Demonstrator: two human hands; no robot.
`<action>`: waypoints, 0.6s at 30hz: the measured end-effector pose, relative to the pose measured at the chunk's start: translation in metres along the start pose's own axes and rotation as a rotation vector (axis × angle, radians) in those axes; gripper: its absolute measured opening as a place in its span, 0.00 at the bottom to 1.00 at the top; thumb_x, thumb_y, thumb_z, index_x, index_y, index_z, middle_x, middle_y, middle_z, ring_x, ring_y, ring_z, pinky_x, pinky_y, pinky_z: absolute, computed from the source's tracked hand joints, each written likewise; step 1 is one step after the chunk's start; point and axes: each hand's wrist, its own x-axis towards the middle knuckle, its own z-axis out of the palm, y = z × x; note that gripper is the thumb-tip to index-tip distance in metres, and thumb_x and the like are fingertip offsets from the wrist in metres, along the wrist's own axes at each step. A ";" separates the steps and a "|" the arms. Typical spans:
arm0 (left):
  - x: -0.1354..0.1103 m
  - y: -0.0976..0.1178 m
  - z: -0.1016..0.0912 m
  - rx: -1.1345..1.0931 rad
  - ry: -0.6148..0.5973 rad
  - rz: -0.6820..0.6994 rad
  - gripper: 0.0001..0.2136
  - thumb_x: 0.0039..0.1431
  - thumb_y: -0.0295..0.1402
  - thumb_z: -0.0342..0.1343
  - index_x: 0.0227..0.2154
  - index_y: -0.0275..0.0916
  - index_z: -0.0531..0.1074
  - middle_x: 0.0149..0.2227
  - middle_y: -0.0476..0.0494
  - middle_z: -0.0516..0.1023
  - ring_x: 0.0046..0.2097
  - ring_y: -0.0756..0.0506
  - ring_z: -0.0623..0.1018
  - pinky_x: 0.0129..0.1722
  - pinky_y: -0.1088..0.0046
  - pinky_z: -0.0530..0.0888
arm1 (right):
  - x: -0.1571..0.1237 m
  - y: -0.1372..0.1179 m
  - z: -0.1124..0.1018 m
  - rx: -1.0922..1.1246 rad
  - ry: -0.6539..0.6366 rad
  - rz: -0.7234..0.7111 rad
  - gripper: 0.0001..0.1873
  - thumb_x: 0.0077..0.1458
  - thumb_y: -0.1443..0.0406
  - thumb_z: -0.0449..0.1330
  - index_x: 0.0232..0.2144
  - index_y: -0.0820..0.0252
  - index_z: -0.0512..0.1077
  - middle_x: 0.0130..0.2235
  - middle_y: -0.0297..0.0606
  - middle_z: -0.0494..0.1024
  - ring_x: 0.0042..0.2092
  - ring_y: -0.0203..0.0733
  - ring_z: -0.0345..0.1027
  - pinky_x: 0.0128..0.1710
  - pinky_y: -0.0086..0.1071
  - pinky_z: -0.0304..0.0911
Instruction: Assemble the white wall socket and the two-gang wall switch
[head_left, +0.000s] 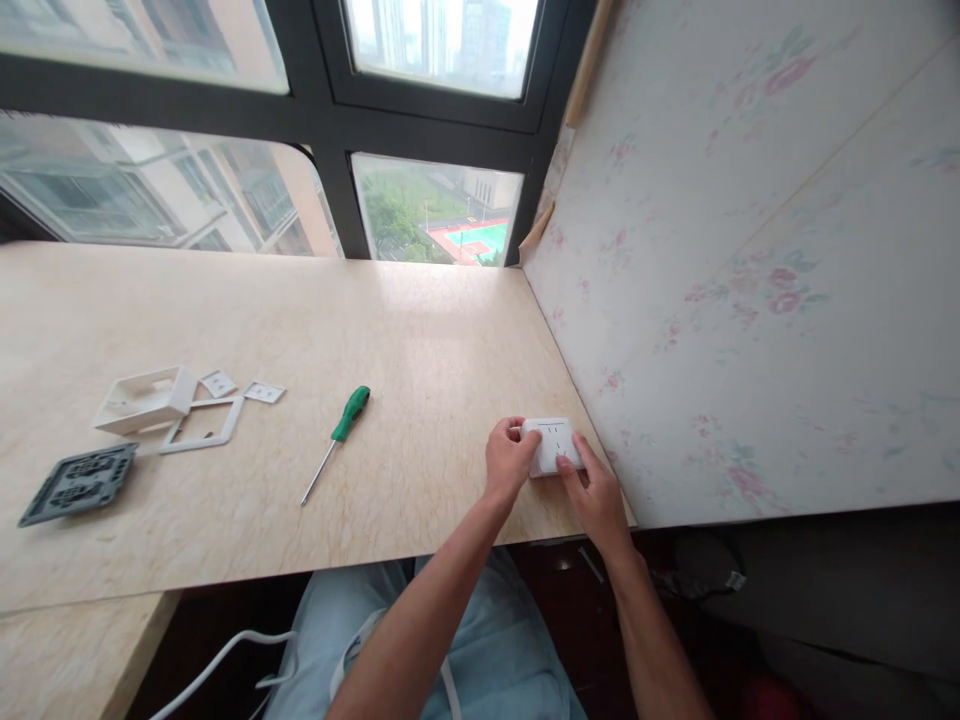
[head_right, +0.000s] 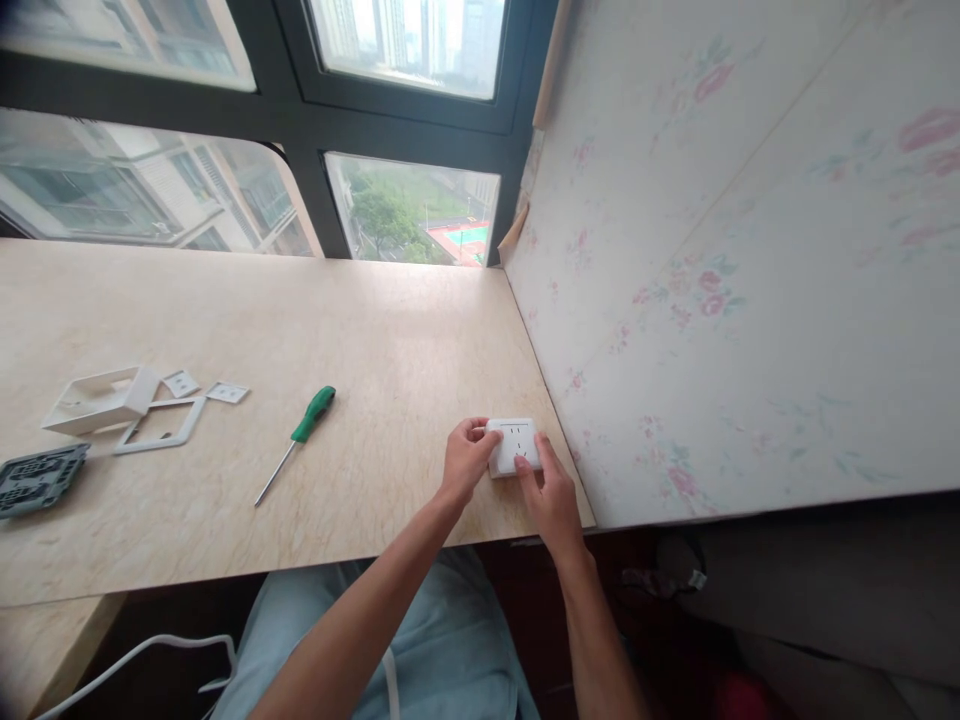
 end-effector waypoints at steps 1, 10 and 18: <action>0.001 0.000 0.001 0.024 0.000 0.001 0.13 0.53 0.34 0.65 0.42 0.38 0.75 0.37 0.38 0.83 0.38 0.42 0.82 0.39 0.66 0.77 | 0.001 0.000 -0.001 -0.027 -0.010 -0.014 0.39 0.59 0.43 0.56 0.62 0.62 0.69 0.64 0.53 0.70 0.66 0.61 0.64 0.65 0.55 0.60; -0.001 0.007 0.001 0.249 -0.005 0.062 0.14 0.59 0.35 0.59 0.47 0.37 0.75 0.39 0.39 0.84 0.38 0.42 0.82 0.41 0.66 0.77 | 0.008 -0.006 -0.012 -0.202 -0.083 -0.072 0.38 0.63 0.44 0.52 0.61 0.66 0.70 0.60 0.56 0.75 0.60 0.63 0.71 0.59 0.54 0.67; -0.015 0.016 0.000 0.543 0.002 0.243 0.15 0.64 0.38 0.54 0.49 0.38 0.76 0.46 0.34 0.82 0.48 0.38 0.80 0.50 0.60 0.74 | 0.001 0.016 -0.003 -0.130 0.000 -0.102 0.39 0.63 0.43 0.51 0.63 0.66 0.66 0.62 0.58 0.72 0.63 0.60 0.68 0.61 0.56 0.65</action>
